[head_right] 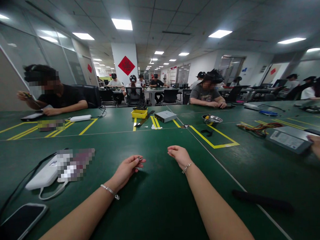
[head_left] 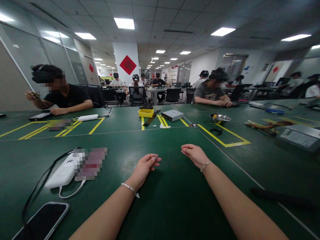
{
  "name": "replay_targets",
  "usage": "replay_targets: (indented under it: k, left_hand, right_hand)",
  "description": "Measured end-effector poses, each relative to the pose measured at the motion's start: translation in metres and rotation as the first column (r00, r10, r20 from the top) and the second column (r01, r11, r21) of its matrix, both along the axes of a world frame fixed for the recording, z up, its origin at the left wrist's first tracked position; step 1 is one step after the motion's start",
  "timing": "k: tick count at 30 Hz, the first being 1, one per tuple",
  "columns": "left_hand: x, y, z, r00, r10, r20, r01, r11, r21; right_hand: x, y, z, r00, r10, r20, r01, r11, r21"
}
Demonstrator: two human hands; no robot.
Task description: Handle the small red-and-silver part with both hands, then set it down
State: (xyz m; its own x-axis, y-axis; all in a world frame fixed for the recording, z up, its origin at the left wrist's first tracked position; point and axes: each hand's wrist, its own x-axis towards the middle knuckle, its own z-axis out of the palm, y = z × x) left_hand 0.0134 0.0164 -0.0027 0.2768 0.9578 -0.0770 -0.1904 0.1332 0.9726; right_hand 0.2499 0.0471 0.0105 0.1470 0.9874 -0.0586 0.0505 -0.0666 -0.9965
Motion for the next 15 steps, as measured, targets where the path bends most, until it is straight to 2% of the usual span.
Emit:
replay_targets:
  k: [2,5,9,15]
  left_hand:
    - [0.0,0.0,-0.001,1.0,-0.009,-0.001,0.009,1.0,0.023]
    - [-0.001,-0.002,0.0,0.999,-0.033,-0.012,0.033,0.997,0.062]
    - [-0.001,-0.004,0.002,0.998,-0.046,-0.029,0.049,0.994,0.093]
    - [0.0,-0.005,0.003,1.0,0.002,-0.029,0.002,0.993,0.117]
  right_hand:
    - [-0.031,-0.007,0.004,0.941,0.154,-0.302,-0.158,0.987,0.012]
    - [-0.06,-0.02,0.01,0.805,0.292,-0.516,-0.336,0.942,0.008]
    - [-0.068,-0.032,0.013,0.723,0.359,-0.591,-0.437,0.9,0.012]
    - [-0.065,-0.031,0.013,0.683,0.409,-0.604,-0.498,0.867,0.025]
